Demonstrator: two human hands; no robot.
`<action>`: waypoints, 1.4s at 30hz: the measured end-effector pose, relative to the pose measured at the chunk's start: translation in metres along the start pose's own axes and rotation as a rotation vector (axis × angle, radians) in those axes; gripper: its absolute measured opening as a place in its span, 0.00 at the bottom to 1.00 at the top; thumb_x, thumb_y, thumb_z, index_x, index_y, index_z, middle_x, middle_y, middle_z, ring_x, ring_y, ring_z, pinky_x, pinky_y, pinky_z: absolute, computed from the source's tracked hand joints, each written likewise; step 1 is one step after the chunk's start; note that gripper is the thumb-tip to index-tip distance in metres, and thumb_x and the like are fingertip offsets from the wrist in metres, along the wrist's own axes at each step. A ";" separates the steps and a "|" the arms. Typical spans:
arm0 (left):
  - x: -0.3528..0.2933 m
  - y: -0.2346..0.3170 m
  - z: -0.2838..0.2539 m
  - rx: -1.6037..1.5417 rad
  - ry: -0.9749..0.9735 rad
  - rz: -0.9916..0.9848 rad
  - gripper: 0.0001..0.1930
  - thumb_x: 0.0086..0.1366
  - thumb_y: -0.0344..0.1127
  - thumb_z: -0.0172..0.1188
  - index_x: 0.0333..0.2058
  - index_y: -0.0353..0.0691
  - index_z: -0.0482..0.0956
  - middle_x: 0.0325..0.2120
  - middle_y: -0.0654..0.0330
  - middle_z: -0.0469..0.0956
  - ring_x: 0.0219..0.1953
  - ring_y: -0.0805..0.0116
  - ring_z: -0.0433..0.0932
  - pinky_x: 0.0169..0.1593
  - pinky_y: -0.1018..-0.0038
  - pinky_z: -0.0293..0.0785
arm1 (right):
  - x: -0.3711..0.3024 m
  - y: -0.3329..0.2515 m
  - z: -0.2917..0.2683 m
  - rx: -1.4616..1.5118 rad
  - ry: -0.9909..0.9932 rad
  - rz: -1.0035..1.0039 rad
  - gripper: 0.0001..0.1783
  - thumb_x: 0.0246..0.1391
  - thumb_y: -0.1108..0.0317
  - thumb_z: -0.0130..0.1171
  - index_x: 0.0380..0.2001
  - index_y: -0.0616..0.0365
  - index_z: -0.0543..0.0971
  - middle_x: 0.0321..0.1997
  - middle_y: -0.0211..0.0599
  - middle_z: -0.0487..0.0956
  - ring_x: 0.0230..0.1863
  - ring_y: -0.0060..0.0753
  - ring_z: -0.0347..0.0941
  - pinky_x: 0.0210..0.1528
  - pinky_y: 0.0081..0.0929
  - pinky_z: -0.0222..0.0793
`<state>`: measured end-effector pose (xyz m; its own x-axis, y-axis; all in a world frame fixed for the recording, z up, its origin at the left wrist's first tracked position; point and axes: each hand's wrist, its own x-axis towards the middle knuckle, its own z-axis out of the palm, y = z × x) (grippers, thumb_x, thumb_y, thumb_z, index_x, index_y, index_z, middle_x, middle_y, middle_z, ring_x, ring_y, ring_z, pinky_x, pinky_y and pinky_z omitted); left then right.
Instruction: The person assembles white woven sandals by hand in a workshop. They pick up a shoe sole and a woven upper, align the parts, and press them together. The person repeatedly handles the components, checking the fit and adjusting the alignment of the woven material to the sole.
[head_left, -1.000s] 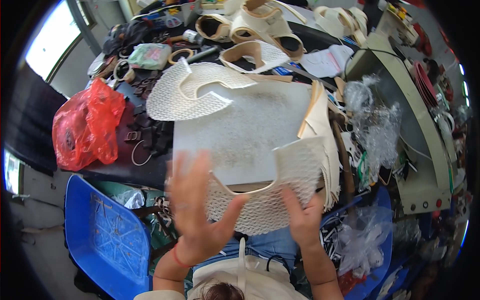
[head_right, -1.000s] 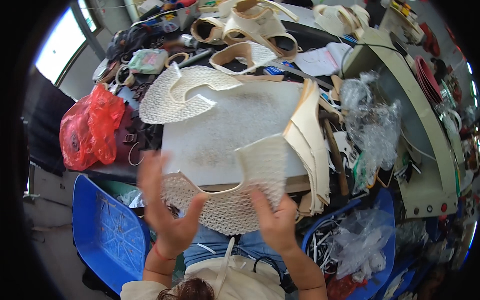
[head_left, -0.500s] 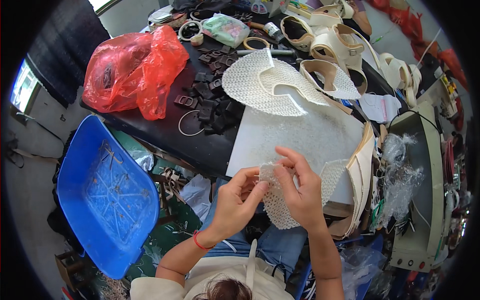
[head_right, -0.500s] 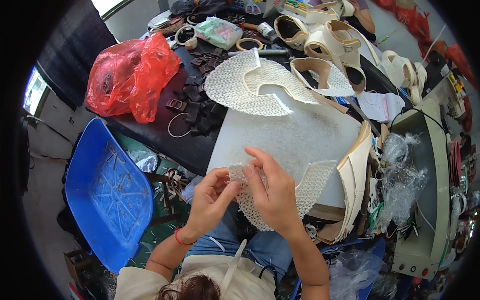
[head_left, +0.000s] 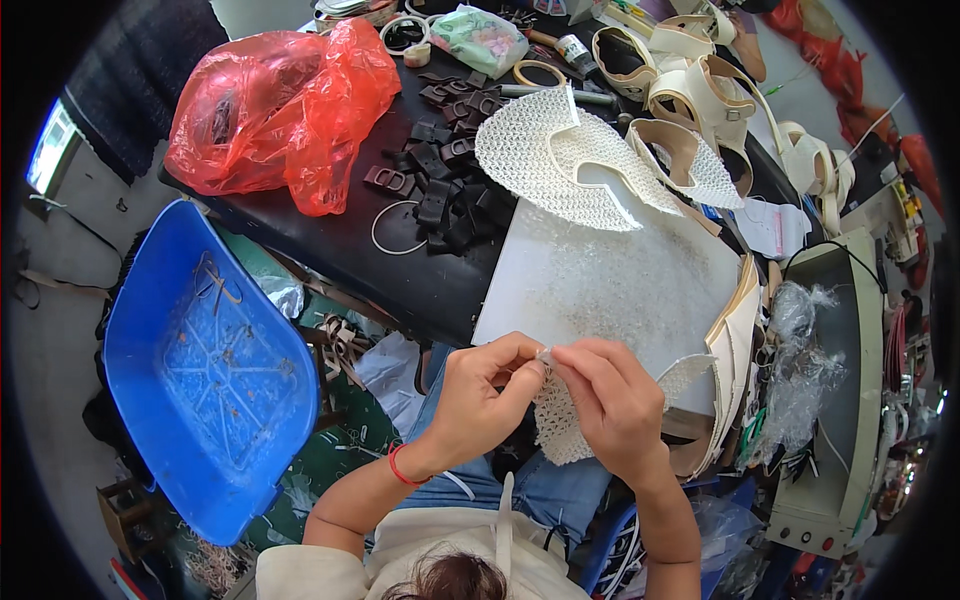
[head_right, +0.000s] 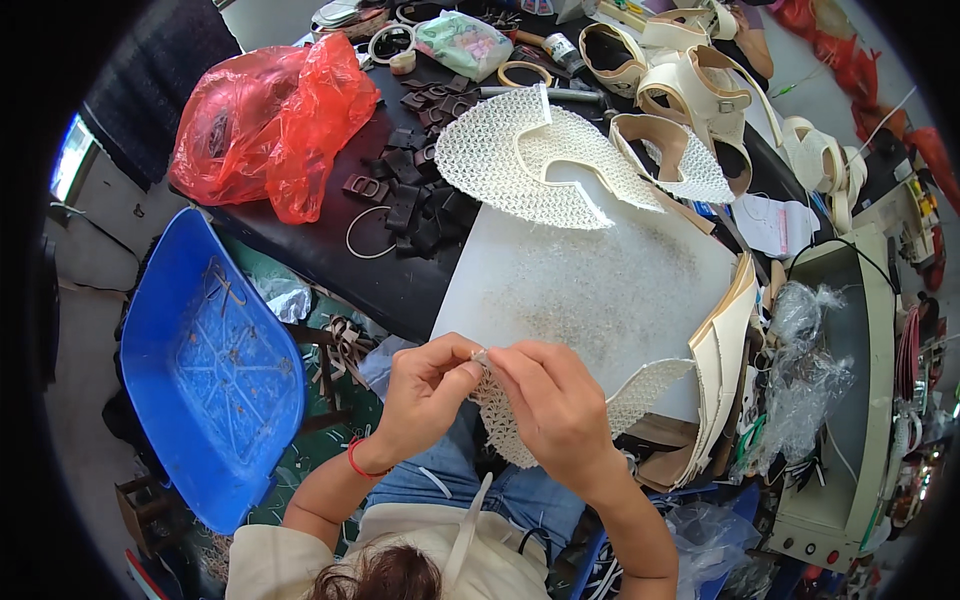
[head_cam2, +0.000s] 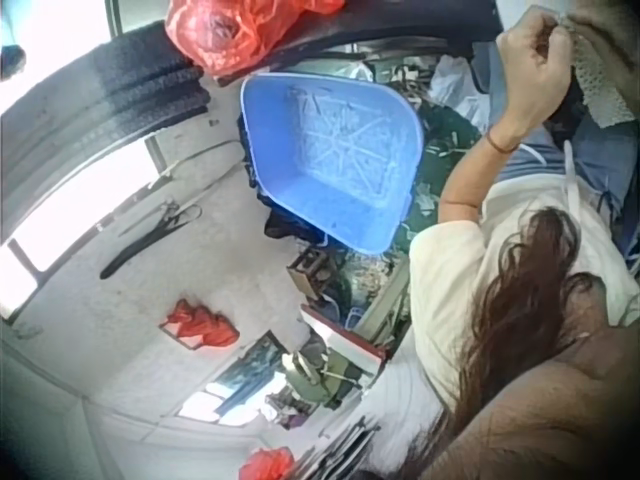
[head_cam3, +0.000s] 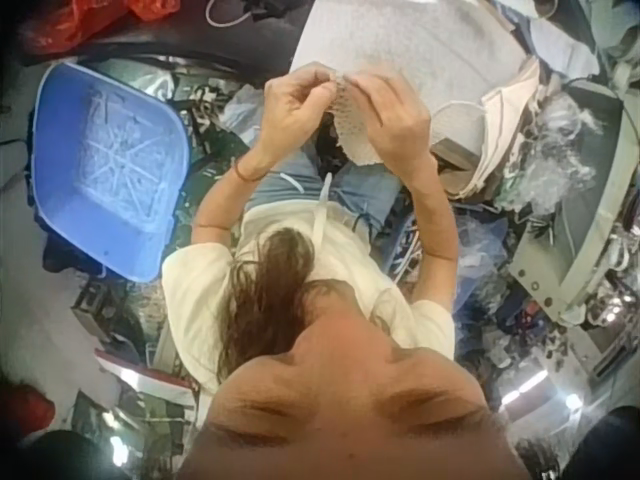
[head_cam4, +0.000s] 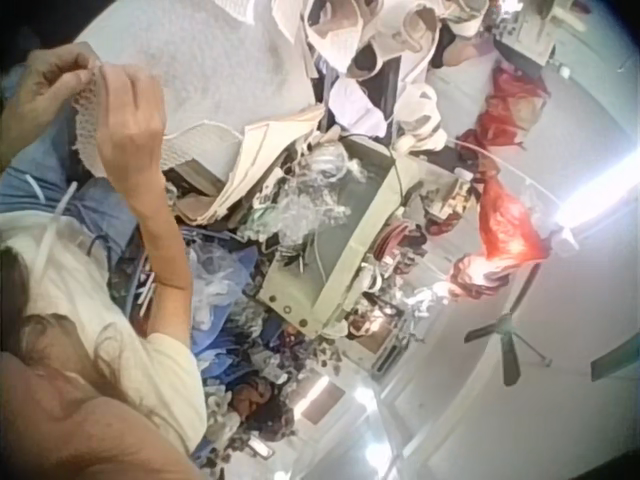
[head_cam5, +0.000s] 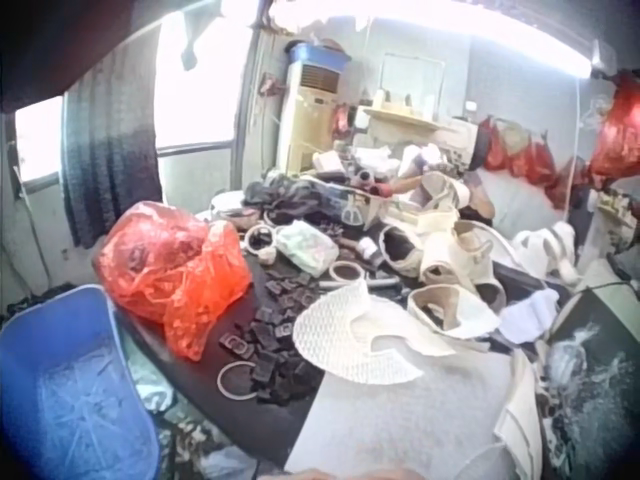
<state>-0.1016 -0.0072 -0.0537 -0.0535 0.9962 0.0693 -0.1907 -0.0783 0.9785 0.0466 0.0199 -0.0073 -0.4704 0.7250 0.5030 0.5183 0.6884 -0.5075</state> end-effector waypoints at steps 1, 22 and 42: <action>-0.001 0.003 0.001 0.021 0.000 0.015 0.05 0.57 0.26 0.53 0.28 0.29 0.75 0.17 0.63 0.74 0.21 0.84 0.70 0.25 0.84 0.67 | 0.001 0.000 -0.002 -0.051 -0.011 -0.058 0.12 0.43 0.78 0.61 0.35 0.62 0.77 0.33 0.36 0.76 0.31 0.35 0.72 0.30 0.27 0.66; -0.005 0.026 0.019 0.302 0.015 0.143 0.04 0.53 0.24 0.53 0.23 0.30 0.74 0.15 0.59 0.75 0.19 0.79 0.74 0.24 0.80 0.69 | -0.020 -0.004 0.005 0.189 0.231 0.177 0.08 0.39 0.81 0.60 0.27 0.62 0.78 0.28 0.36 0.77 0.27 0.33 0.71 0.29 0.25 0.67; -0.010 0.025 0.017 0.577 -0.039 0.113 0.07 0.67 0.30 0.44 0.36 0.33 0.68 0.18 0.58 0.69 0.20 0.71 0.67 0.26 0.75 0.64 | -0.054 -0.010 -0.021 -0.258 0.417 0.272 0.09 0.36 0.81 0.59 0.26 0.59 0.76 0.27 0.35 0.76 0.27 0.38 0.70 0.33 0.30 0.63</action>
<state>-0.0895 -0.0188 -0.0271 -0.0047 0.9845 0.1754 0.3793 -0.1606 0.9112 0.0819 -0.0268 -0.0150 -0.0002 0.7692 0.6390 0.7638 0.4125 -0.4964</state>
